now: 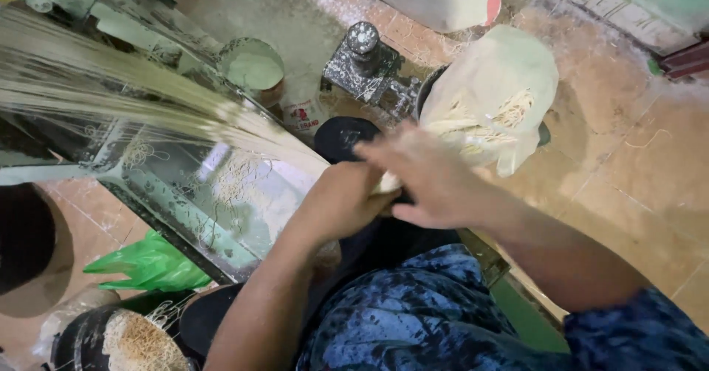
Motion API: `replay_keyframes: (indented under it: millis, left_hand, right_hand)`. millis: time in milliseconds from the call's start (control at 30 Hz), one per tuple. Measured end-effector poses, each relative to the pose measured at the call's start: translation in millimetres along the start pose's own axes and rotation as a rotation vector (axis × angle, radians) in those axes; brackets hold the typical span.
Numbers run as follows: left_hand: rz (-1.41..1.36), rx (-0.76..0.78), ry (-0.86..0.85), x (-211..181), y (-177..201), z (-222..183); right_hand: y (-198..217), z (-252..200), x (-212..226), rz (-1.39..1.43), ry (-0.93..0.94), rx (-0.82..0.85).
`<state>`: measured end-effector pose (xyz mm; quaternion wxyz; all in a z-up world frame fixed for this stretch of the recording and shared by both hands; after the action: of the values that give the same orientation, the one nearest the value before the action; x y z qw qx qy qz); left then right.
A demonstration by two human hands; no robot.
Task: The person takes noodles from a machine and places them into a plastic bag, repeating this process. The person also ties the bags and moves them to a red basket.
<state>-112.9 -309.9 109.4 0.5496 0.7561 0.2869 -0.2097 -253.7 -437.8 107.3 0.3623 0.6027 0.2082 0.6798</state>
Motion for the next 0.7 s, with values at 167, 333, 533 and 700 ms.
replay_keyframes:
  millis: [167, 333, 533, 700]
  left_hand:
    - [-0.108, -0.061, 0.233, 30, 92, -81]
    - [0.137, -0.218, 0.821, 47, 138, -99]
    - [-0.185, -0.078, 0.108, 39, 31, -43]
    - [-0.135, 0.062, 0.193, 82, 49, -100]
  right_hand:
    - [-22, 11, -42, 0.075, -0.563, 0.505]
    - [-46, 28, -45, 0.163, -0.485, 0.464]
    - [-73, 48, 2, 0.384, -0.435, 0.318]
    - [-68, 14, -12, 0.385, -0.430, 0.531]
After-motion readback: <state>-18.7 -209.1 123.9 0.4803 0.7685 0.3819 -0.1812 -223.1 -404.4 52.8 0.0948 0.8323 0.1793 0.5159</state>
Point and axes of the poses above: each hand's wrist, its own z-axis towards the middle knuckle, its own y-axis out of the back of the hand, x = y × z, the point moved 1 cm from there along z, towards the middle knuckle, and after that the axes turned 5 degrees about -y, right-handed, at the moved point
